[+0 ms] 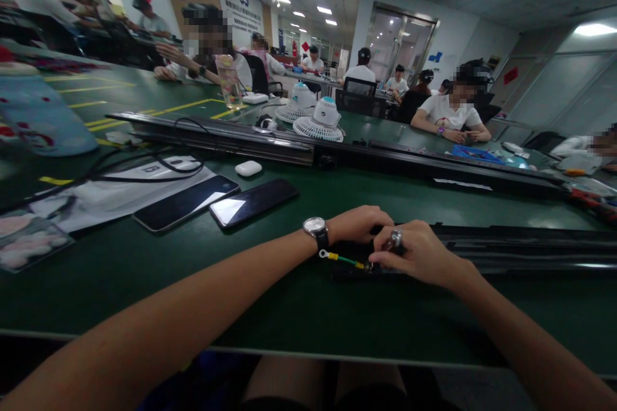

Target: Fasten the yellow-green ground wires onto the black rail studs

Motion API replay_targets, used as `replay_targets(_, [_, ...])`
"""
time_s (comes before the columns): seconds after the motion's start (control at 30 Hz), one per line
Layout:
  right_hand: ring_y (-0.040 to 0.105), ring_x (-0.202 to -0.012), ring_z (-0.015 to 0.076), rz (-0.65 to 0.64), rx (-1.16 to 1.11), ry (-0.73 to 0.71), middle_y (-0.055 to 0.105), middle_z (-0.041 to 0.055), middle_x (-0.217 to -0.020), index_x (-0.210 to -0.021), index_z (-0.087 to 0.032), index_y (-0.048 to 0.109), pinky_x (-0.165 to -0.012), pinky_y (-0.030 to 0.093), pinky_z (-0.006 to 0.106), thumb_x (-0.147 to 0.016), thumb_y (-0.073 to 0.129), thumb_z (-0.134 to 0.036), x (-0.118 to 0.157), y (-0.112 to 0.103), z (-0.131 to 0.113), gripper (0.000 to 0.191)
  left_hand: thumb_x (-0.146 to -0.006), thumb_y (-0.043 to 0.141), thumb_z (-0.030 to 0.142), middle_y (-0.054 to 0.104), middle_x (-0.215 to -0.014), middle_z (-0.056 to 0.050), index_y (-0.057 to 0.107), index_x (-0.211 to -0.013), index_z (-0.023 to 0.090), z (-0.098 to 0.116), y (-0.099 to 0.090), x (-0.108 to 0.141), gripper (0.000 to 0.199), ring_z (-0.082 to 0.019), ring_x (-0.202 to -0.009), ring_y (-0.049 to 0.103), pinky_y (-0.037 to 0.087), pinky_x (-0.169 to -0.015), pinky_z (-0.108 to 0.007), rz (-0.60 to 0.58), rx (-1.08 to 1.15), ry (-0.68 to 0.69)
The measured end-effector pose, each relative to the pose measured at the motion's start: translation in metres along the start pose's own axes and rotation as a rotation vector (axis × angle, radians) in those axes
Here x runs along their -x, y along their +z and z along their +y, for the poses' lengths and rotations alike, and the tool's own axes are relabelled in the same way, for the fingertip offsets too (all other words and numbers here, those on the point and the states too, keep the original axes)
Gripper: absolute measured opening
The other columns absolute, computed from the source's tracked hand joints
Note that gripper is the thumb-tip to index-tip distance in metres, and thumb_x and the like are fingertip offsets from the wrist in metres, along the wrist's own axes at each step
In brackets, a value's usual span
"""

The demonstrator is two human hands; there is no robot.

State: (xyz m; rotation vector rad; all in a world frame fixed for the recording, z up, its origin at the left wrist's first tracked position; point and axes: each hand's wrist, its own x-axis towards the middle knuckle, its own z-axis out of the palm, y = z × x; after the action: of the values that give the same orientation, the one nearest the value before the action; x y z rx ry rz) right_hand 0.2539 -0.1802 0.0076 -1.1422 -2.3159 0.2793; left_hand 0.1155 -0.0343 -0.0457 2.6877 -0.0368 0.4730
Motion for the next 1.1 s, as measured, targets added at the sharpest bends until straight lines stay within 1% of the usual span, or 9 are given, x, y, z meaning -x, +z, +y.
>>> replay_targets(0.13, [0.067, -0.060, 0.0135, -0.004, -0.004, 0.016, 0.071, -0.0017, -0.068, -0.082, -0.019, 0.067, -0.062, 0.045, 0.025, -0.099, 0.064, -0.040, -0.0010, 0.0010, 0.0010, 0.027, -0.087, 0.070, 0.011, 0.073, -0.105, -0.004, 0.069, -0.108, 0.019, 0.0001, -0.0009, 0.0014, 0.022, -0.017, -0.093, 0.065, 0.046, -0.085, -0.027, 0.008, -0.003, 0.000])
replay_targets(0.3, [0.069, -0.055, 0.0119, -0.010, -0.059, 0.030, 0.074, -0.0036, -0.067, -0.082, -0.020, 0.067, -0.058, 0.048, 0.022, -0.096, 0.068, -0.045, -0.0001, 0.0023, 0.0040, 0.028, -0.087, 0.071, 0.013, 0.073, -0.098, -0.004, 0.069, -0.101, 0.018, 0.0001, -0.0010, 0.0018, 0.016, -0.017, -0.088, 0.063, 0.045, -0.080, -0.026, 0.017, -0.010, 0.012])
replay_targets(0.43, [0.071, -0.053, 0.0131, 0.007, -0.089, 0.036, 0.073, -0.0047, -0.062, -0.083, -0.021, 0.068, -0.057, 0.050, 0.022, -0.092, 0.072, -0.049, 0.0013, 0.0031, 0.0062, 0.030, -0.087, 0.072, 0.015, 0.072, -0.094, -0.003, 0.069, -0.096, 0.018, 0.0006, -0.0015, 0.0010, 0.010, -0.016, -0.086, 0.063, 0.045, -0.081, -0.026, 0.017, -0.002, 0.036])
replay_targets(0.63, [0.069, -0.056, 0.0126, 0.011, -0.079, 0.018, 0.075, -0.0033, -0.069, -0.078, -0.021, 0.068, -0.057, 0.048, 0.022, -0.093, 0.070, -0.050, 0.0007, 0.0034, 0.0053, 0.033, -0.087, 0.072, 0.015, 0.073, -0.098, -0.003, 0.069, -0.097, 0.018, -0.0019, -0.0002, 0.0004, 0.011, -0.016, -0.088, 0.063, 0.045, -0.083, -0.027, 0.015, -0.003, 0.034])
replay_targets(0.77, [0.068, -0.060, 0.0132, -0.004, -0.044, 0.007, 0.073, -0.0023, -0.069, -0.081, -0.020, 0.067, -0.061, 0.047, 0.024, -0.098, 0.066, -0.043, -0.0006, 0.0022, 0.0031, 0.028, -0.087, 0.072, 0.013, 0.073, -0.102, -0.003, 0.070, -0.096, 0.018, -0.0026, 0.0007, 0.0003, 0.011, -0.016, -0.090, 0.064, 0.046, -0.087, -0.028, 0.006, -0.003, 0.020])
replay_targets(0.93, [0.066, -0.067, 0.0150, -0.029, 0.006, -0.012, 0.071, -0.0003, -0.076, -0.093, -0.021, 0.066, -0.068, 0.047, 0.027, -0.105, 0.051, -0.031, -0.0028, 0.0007, 0.0007, 0.022, -0.089, 0.070, 0.014, 0.073, -0.115, -0.006, 0.070, -0.108, 0.019, 0.0007, -0.0009, 0.0009, 0.020, -0.018, -0.102, 0.066, 0.046, -0.093, -0.029, 0.004, 0.009, 0.000])
replay_targets(1.03, [0.065, -0.069, 0.0150, -0.035, 0.017, -0.022, 0.070, -0.0004, -0.078, -0.094, -0.021, 0.064, -0.070, 0.047, 0.027, -0.106, 0.047, -0.028, -0.0034, 0.0006, 0.0007, 0.022, -0.089, 0.072, 0.016, 0.073, -0.115, -0.006, 0.070, -0.108, 0.019, 0.0005, -0.0013, 0.0010, 0.019, -0.019, -0.102, 0.066, 0.047, -0.093, -0.030, 0.002, 0.012, -0.003])
replay_targets(1.1, [0.064, -0.069, 0.0151, -0.018, 0.022, -0.023, 0.070, -0.0003, -0.078, -0.092, -0.021, 0.063, -0.070, 0.047, 0.027, -0.105, 0.047, -0.028, -0.0031, 0.0003, 0.0013, 0.022, -0.089, 0.071, 0.016, 0.073, -0.112, -0.005, 0.070, -0.104, 0.019, -0.0012, -0.0010, 0.0009, 0.016, -0.018, -0.099, 0.066, 0.047, -0.092, -0.030, 0.001, 0.011, -0.001])
